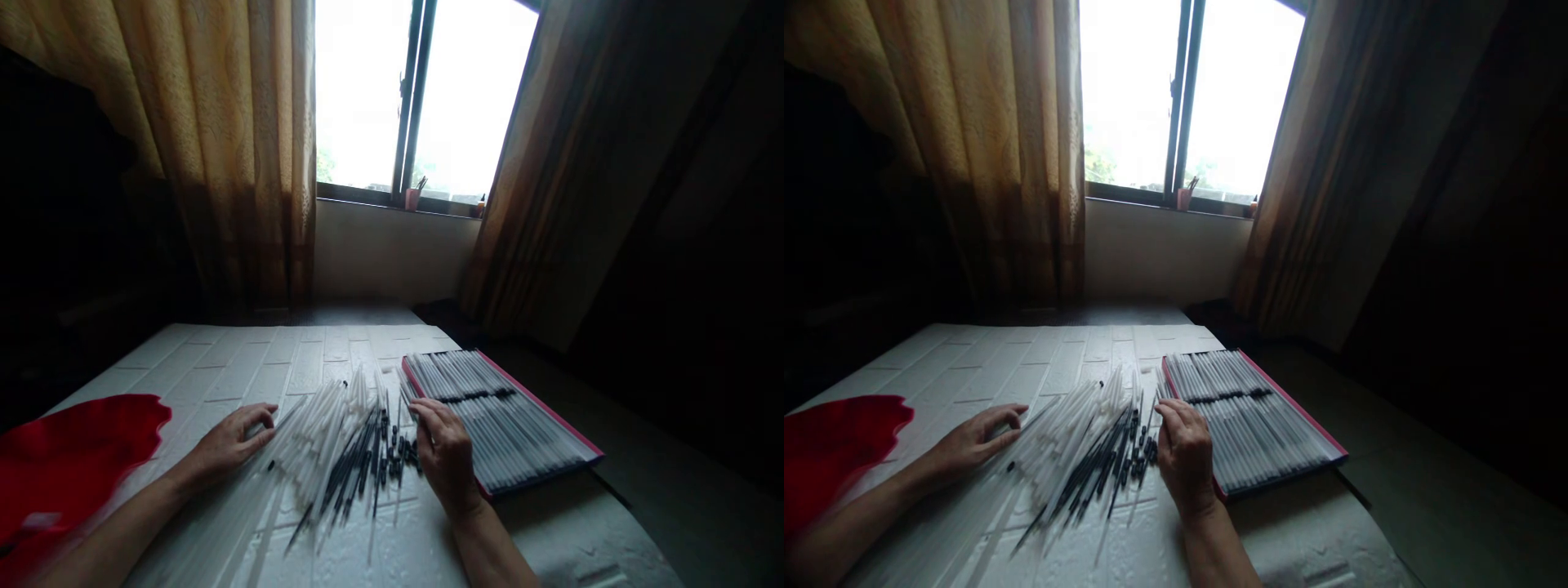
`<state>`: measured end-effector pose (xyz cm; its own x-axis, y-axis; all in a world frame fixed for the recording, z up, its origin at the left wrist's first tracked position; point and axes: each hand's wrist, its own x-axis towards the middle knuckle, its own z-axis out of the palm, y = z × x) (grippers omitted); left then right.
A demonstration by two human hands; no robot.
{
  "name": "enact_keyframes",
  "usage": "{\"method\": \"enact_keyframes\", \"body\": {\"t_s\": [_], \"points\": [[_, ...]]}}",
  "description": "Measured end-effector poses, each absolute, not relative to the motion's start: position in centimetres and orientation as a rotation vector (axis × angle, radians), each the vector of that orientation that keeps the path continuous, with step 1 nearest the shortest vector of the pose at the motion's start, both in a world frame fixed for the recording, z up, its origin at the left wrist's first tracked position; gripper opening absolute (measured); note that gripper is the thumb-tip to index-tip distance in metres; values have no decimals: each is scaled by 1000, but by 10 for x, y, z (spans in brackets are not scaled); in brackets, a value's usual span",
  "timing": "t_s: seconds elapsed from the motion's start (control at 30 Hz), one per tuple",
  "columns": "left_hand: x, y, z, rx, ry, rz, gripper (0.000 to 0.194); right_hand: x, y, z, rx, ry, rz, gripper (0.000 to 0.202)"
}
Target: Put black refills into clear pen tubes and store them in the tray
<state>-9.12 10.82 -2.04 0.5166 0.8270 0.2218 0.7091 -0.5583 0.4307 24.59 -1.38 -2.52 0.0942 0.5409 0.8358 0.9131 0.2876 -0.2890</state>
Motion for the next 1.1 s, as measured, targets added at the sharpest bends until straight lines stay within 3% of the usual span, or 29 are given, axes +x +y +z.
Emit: {"method": "enact_keyframes", "body": {"t_s": [0.47,1.1], "points": [[-93,111,-22,2452,1251,602,40,239,-10,-29,-1389,-1771,-539,32],[-77,83,-3,2452,1542,365,21,242,-7,-34,-1296,-1829,-546,29]]}}
